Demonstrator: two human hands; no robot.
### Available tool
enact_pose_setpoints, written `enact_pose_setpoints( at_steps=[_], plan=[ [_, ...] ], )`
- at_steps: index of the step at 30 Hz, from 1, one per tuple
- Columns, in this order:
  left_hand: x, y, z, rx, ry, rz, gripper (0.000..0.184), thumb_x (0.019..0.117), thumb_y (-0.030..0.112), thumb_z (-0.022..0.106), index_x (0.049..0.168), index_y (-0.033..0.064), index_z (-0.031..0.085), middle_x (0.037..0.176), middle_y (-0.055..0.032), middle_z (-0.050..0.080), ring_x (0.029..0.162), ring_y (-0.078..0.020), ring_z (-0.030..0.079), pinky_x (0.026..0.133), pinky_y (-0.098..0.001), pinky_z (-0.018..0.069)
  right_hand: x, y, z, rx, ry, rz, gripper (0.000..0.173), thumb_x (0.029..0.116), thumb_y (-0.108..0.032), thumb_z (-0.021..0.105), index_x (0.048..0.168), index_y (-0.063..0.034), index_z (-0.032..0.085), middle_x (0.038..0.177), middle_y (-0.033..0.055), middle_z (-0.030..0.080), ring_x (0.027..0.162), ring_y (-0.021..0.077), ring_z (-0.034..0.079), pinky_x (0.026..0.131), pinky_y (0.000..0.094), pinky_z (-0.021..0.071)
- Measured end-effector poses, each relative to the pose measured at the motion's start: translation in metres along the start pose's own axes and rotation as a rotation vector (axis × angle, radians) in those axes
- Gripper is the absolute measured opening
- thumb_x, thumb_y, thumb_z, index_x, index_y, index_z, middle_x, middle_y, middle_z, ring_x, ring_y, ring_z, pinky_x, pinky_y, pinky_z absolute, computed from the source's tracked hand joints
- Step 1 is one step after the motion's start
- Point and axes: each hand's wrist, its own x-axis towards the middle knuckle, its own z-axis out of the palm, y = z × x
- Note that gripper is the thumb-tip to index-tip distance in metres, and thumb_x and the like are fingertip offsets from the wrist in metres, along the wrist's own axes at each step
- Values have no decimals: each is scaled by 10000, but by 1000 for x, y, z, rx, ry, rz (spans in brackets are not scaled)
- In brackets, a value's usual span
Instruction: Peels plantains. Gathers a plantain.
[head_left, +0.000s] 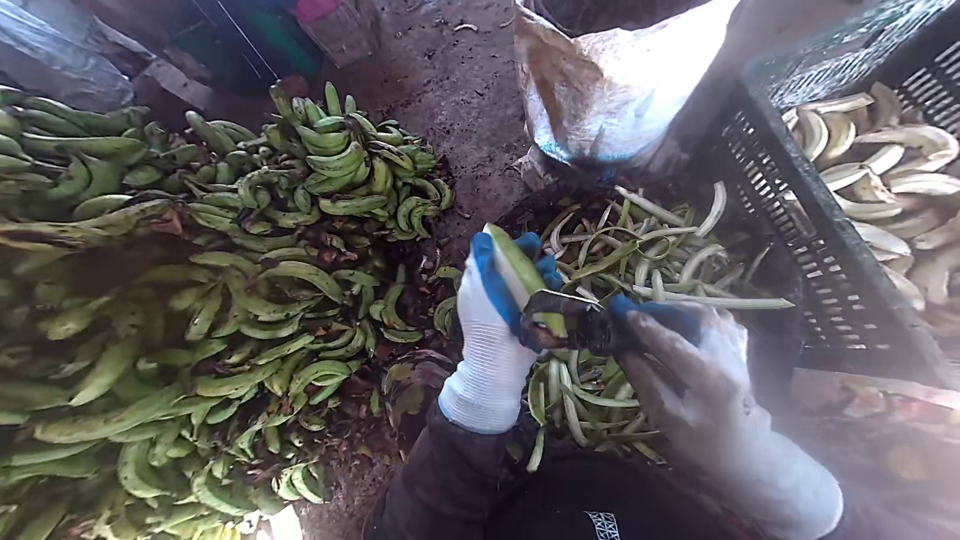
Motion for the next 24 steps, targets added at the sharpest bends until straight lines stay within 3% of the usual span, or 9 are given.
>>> enact_pose_setpoints(
  at_steps=[2, 3, 7, 11, 13, 16, 17, 21, 24],
  plan=[
    [-7, -18, -10, 319, -177, 70, 410, 1107, 258, 276, 1456, 123, 444, 1039, -54, 678, 797, -117, 672, 687, -290, 589, 17, 9, 1, -66, -46, 60, 340, 987, -310, 582, 1286, -229, 723, 1108, 181, 691, 986, 357, 653, 793, 580, 465],
    [-9, -25, -12, 393, -262, 18, 441, 1095, 263, 280, 1495, 117, 393, 1013, -88, 684, 754, -160, 684, 659, -334, 607, 28, 18, -1, -121, -107, 112, 378, 997, -345, 561, 1327, -227, 703, 1106, 201, 686, 970, 390, 654, 762, 607, 471],
    [-8, -23, -20, 178, -319, -271, 441, 1096, 414, 304, 1442, 185, 456, 817, -50, 645, 582, -129, 642, 510, -257, 579, 42, 44, -17, -272, -405, 333, 424, 1043, -361, 475, 1395, -204, 653, 1057, 212, 706, 961, 437, 678, 764, 671, 490],
    [17, -27, -52, -176, -259, -137, 382, 1094, 381, 328, 1325, 190, 566, 871, -3, 675, 716, -99, 651, 651, -271, 569, 6, 26, -17, 10, -190, 46, 367, 1014, -310, 519, 1329, -248, 697, 1136, 79, 711, 1074, 255, 657, 923, 561, 489],
    [14, -22, -44, -67, -100, -48, 354, 1109, 357, 276, 1250, 178, 547, 915, 2, 672, 702, -86, 637, 622, -255, 553, -4, 15, -13, 51, -133, -39, 280, 1012, -320, 562, 1254, -310, 702, 1204, 101, 685, 1163, 277, 616, 1004, 565, 426],
    [-13, -21, -27, 456, -150, 107, 411, 1086, 225, 306, 1433, 101, 490, 1087, -34, 661, 873, -85, 649, 769, -273, 570, 11, 19, 0, -38, -103, 7, 315, 988, -315, 576, 1245, -245, 744, 1082, 164, 703, 995, 351, 660, 828, 601, 475],
    [-19, -25, -28, 478, -213, 62, 427, 1086, 255, 305, 1448, 104, 473, 1011, -43, 676, 803, -98, 668, 705, -280, 595, 20, 28, -1, -84, -138, 54, 353, 992, -332, 561, 1286, -229, 729, 1070, 184, 700, 961, 379, 659, 781, 615, 473],
    [-20, -28, -59, 374, -296, -183, 485, 1070, 325, 328, 1516, 161, 425, 898, -74, 653, 650, -143, 635, 550, -278, 572, 31, 45, -32, -318, -707, 342, 374, 978, -410, 606, 1321, -295, 701, 1072, 187, 708, 995, 416, 672, 816, 649, 499],
    [15, -39, -52, 560, -348, 32, 438, 1086, 265, 295, 1394, 24, 493, 920, -58, 678, 711, -123, 658, 626, -271, 581, 25, 29, -41, -314, -975, 469, 412, 1021, -448, 529, 1399, -328, 640, 1227, 165, 684, 1175, 404, 616, 992, 666, 430]
  ],
)
